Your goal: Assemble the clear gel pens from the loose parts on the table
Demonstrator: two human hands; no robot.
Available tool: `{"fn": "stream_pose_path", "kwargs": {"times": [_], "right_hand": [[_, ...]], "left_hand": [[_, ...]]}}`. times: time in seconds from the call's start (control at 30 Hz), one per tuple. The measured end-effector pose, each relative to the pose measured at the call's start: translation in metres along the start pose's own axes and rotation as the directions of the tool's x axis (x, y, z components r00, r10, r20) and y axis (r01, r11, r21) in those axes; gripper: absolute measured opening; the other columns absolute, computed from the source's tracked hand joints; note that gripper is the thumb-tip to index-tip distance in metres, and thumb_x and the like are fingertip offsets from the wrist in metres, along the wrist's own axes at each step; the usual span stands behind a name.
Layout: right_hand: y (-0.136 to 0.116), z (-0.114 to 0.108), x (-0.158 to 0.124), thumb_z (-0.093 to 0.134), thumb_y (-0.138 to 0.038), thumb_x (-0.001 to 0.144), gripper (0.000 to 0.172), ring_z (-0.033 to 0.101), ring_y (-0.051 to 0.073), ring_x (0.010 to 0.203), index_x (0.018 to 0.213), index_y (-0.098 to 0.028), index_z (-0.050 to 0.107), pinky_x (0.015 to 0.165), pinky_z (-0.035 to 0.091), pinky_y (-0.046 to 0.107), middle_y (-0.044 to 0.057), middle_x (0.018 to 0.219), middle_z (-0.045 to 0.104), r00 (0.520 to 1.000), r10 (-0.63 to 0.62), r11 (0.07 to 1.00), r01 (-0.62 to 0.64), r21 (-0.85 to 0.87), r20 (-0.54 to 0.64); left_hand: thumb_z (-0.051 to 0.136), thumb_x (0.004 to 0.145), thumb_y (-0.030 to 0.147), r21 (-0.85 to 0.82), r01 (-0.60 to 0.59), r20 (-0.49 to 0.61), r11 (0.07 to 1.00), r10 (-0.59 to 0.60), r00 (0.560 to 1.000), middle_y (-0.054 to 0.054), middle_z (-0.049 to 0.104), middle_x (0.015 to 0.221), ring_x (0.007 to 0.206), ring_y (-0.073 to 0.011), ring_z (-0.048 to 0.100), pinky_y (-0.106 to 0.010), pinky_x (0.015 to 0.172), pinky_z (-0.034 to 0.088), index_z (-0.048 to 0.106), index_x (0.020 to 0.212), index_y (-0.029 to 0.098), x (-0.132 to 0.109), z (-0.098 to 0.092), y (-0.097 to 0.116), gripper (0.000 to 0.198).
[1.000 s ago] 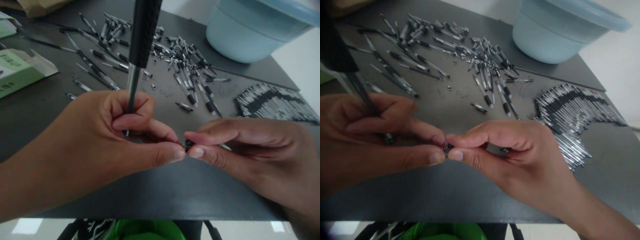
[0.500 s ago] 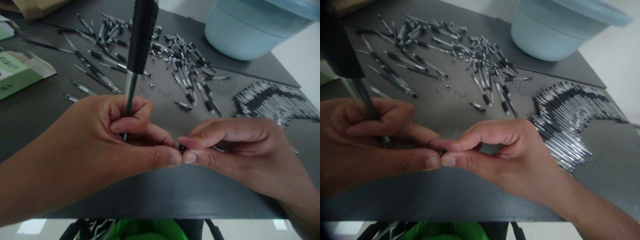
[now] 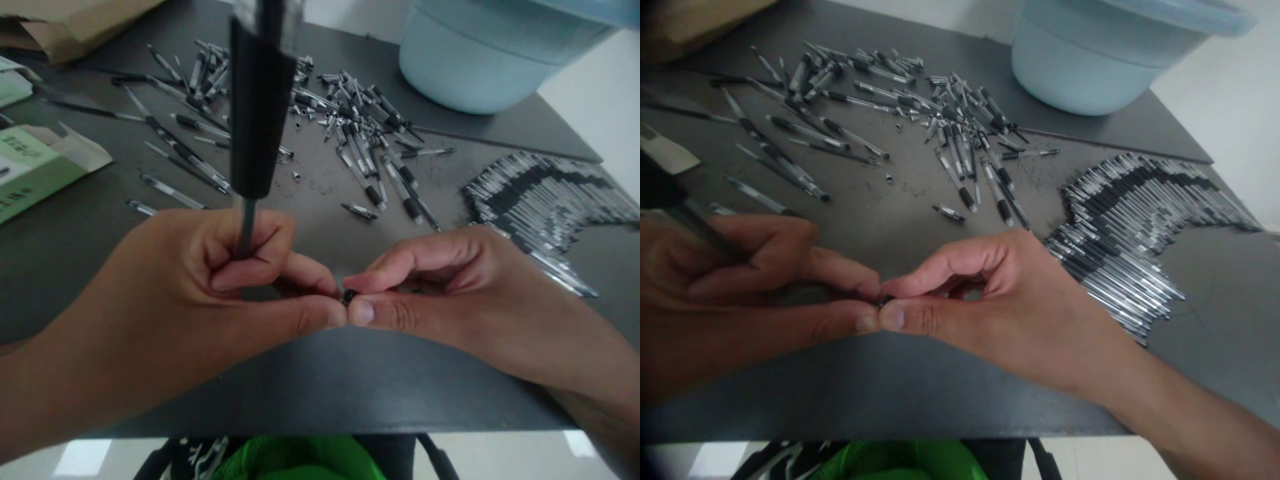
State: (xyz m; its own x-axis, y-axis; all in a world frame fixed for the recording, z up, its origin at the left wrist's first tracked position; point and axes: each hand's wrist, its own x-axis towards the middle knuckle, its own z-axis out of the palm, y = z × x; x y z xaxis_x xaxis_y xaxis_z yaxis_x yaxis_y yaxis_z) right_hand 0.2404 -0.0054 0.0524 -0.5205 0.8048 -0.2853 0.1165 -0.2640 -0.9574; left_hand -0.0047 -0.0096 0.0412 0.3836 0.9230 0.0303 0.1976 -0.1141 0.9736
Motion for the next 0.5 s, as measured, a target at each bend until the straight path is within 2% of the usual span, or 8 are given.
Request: {"fn": "stream_pose_path", "kwargs": {"times": [0.17, 0.3, 0.4, 0.5], "right_hand": [[0.004, -0.008, 0.007, 0.09, -0.014, 0.077, 0.019, 0.083, 0.015, 0.079, 0.093, -0.024, 0.085, 0.069, 0.066, 0.018, -0.002, 0.091, 0.086, 0.99, 0.053, 0.997, -0.06, 0.055, 0.134], [0.004, -0.013, 0.01, 0.086, -0.01, 0.08, 0.021, 0.083, 0.013, 0.078, 0.095, -0.024, 0.084, 0.069, 0.066, 0.016, -0.005, 0.087, 0.085, 0.974, 0.078, 0.991, -0.099, 0.095, 0.211], [0.001, -0.016, 0.008, 0.085, -0.017, 0.084, 0.02, 0.083, 0.014, 0.082, 0.101, -0.027, 0.084, 0.071, 0.066, 0.018, -0.005, 0.093, 0.086, 0.968, 0.066, 0.997, -0.075, 0.029, 0.241], [-0.003, -0.015, 0.004, 0.084, -0.024, 0.086, 0.019, 0.082, 0.015, 0.079, 0.105, -0.027, 0.084, 0.067, 0.066, 0.02, -0.004, 0.093, 0.085, 0.966, 0.046, 0.998, -0.032, -0.059, 0.255]], "left_hand": [[0.089, 0.073, 0.004, 0.089, -0.02, 0.021, 0.996, 0.018, 1.0, 0.009, 0.083, 0.085, 0.065, -0.0112, 0.075, -0.013, 0.053, 0.054, 0.039, 0.052, 0.021, -0.006, -0.001, -0.005, 0.056], [0.085, 0.081, 0.014, 0.248, -0.111, 0.032, 0.963, 0.106, 0.994, 0.008, 0.083, 0.085, 0.059, -0.0088, 0.072, -0.013, 0.052, 0.051, 0.043, 0.051, 0.02, -0.008, -0.001, -0.003, 0.052], [0.082, 0.085, 0.018, 0.305, -0.146, 0.044, 0.941, 0.14, 0.989, 0.01, 0.084, 0.086, 0.059, -0.0089, 0.074, -0.013, 0.052, 0.053, 0.04, 0.054, 0.02, -0.007, -0.001, 0.002, 0.052], [0.085, 0.082, 0.019, 0.242, -0.099, 0.052, 0.965, 0.089, 0.995, 0.01, 0.084, 0.082, 0.061, -0.0093, 0.077, -0.01, 0.053, 0.054, 0.039, 0.057, 0.02, -0.005, -0.002, 0.007, 0.053]]}}
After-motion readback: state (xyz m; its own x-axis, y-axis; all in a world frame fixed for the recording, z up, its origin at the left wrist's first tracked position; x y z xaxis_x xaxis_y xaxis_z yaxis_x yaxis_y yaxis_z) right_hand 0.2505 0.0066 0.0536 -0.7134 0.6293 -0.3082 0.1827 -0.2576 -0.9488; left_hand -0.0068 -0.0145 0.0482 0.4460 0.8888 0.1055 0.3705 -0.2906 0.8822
